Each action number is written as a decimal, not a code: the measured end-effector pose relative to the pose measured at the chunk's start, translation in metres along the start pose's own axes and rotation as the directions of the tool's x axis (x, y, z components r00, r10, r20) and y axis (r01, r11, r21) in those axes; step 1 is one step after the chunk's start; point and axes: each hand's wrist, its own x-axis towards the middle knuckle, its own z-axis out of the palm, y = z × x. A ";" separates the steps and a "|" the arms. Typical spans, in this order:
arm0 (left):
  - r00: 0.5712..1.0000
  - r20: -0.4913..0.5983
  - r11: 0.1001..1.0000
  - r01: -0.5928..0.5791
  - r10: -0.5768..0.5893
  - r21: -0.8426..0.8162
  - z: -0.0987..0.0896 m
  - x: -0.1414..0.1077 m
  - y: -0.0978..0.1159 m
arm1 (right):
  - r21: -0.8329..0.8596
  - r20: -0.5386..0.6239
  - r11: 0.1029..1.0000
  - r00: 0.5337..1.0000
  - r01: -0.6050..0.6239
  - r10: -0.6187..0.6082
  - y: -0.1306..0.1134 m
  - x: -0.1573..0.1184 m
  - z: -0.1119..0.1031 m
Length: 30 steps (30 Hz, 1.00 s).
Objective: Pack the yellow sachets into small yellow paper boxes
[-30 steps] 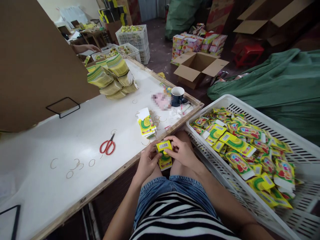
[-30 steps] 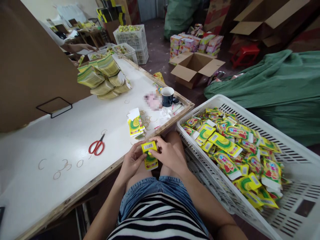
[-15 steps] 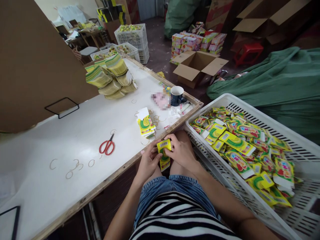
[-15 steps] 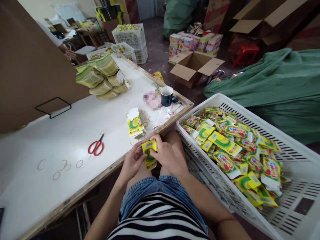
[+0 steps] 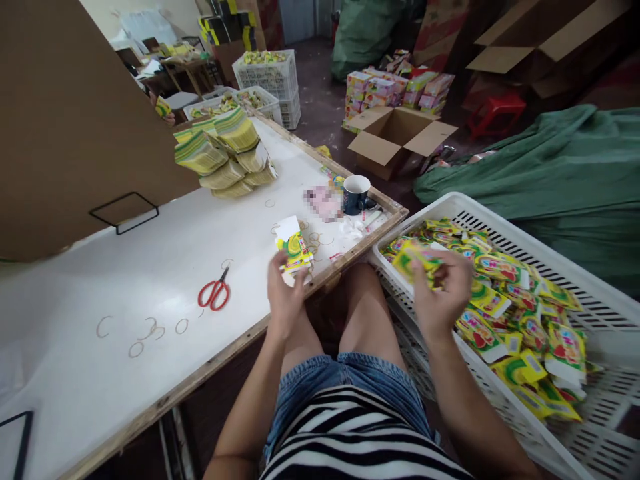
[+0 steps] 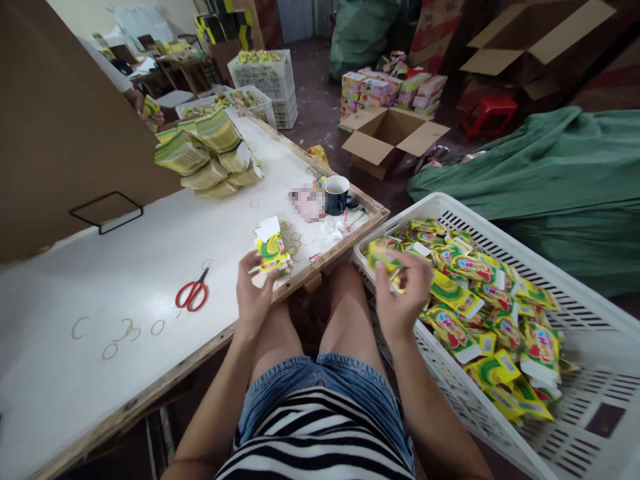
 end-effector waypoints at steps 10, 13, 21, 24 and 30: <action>0.958 0.044 0.953 0.286 -0.282 -0.102 -0.019 0.039 -0.034 | 0.115 0.190 0.989 0.979 -0.095 0.072 -0.003 -0.021 0.020; 0.963 0.123 0.948 0.260 -0.241 -0.182 -0.022 0.016 -0.014 | 0.202 0.356 0.978 0.934 -0.060 -0.016 -0.029 -0.032 0.034; 0.935 0.341 0.975 -0.025 0.101 -0.220 -0.027 -0.044 0.024 | 0.339 0.607 0.938 0.779 -0.076 -0.156 -0.066 -0.043 0.059; 0.887 0.460 0.957 0.087 0.052 -0.278 -0.027 -0.045 0.020 | 0.386 0.595 0.902 0.799 -0.191 -0.085 -0.065 -0.049 0.059; 0.683 0.730 0.707 0.528 -0.022 -0.472 -0.017 -0.044 0.007 | 0.467 0.637 0.820 0.769 -0.332 -0.051 -0.068 -0.063 0.056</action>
